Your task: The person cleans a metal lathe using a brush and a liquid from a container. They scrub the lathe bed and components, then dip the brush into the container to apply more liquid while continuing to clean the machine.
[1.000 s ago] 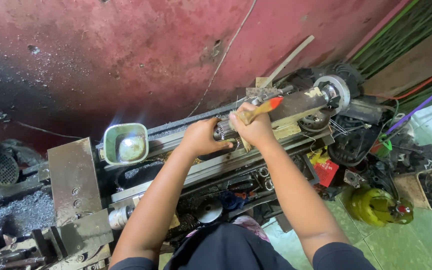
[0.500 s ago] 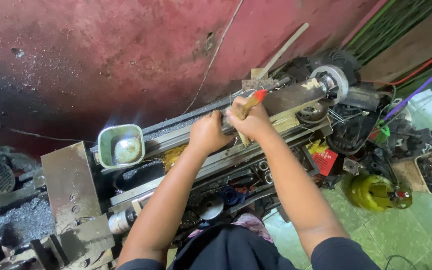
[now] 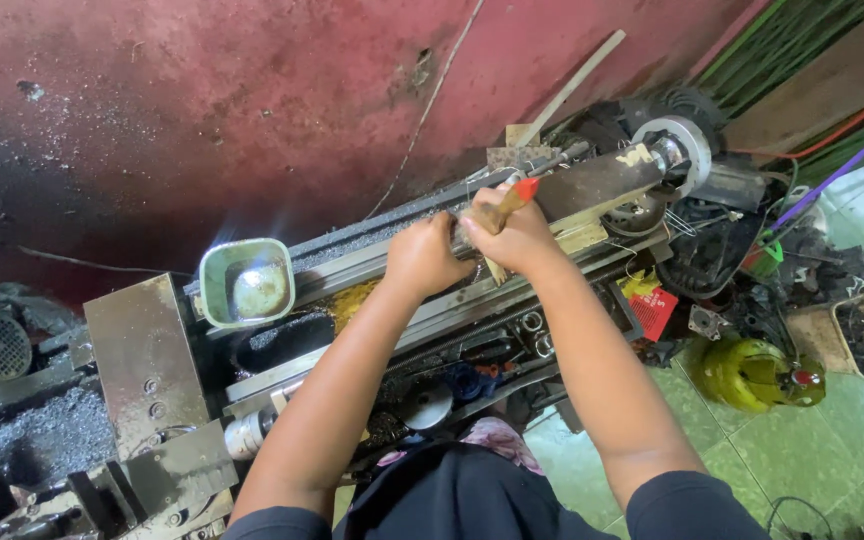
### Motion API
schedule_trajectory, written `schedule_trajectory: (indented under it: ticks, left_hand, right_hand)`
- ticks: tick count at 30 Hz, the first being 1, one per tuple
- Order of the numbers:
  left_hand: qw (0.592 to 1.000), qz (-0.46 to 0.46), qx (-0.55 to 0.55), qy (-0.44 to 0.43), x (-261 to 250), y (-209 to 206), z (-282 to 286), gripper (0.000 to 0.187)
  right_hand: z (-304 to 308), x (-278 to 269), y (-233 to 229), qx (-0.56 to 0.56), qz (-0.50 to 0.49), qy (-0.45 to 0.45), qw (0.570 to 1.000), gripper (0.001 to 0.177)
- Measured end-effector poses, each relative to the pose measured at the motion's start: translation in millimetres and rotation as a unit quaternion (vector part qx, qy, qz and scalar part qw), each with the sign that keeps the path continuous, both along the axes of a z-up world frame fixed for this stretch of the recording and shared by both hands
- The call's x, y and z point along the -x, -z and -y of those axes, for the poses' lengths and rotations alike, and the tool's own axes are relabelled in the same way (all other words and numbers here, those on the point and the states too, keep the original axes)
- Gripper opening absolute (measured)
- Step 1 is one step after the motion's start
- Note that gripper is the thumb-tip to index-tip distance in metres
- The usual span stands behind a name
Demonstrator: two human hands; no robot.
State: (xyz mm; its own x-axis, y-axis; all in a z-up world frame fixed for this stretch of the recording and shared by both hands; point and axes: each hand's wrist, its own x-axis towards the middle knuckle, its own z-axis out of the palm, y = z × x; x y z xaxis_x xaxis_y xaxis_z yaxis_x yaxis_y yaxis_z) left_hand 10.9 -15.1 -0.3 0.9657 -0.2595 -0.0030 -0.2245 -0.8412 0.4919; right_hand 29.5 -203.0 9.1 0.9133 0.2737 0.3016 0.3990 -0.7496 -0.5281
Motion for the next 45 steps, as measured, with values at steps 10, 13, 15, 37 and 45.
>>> schedule_trajectory:
  ticks: [10,13,15,37,45]
  left_hand:
    - [0.999,-0.040,0.007,0.012,-3.1,-11.8,-2.4,0.066]
    - [0.998,-0.053,0.012,0.021,-1.6,-23.9,-4.0,0.064]
    - [0.994,-0.092,0.056,0.028,1.5,-47.6,-6.8,0.058]
    - [0.965,-0.021,0.260,-0.016,24.4,-37.1,-15.3,0.063]
    - [0.974,-0.024,0.222,-0.045,9.0,24.4,-13.6,0.070]
  right_hand:
    - [-6.8,2.9,-15.6,-0.070,-0.037,-0.044,0.996,0.025]
    - [-9.3,9.4,-19.5,0.001,0.035,-0.060,0.998,0.026]
    - [-9.3,9.4,-18.9,-0.006,0.088,-0.053,0.995,0.017]
    - [-1.6,6.1,-15.6,-0.076,0.074,-0.025,0.994,0.026]
    - [-6.9,19.8,-44.1,-0.157,-0.050,-0.184,0.969,0.013]
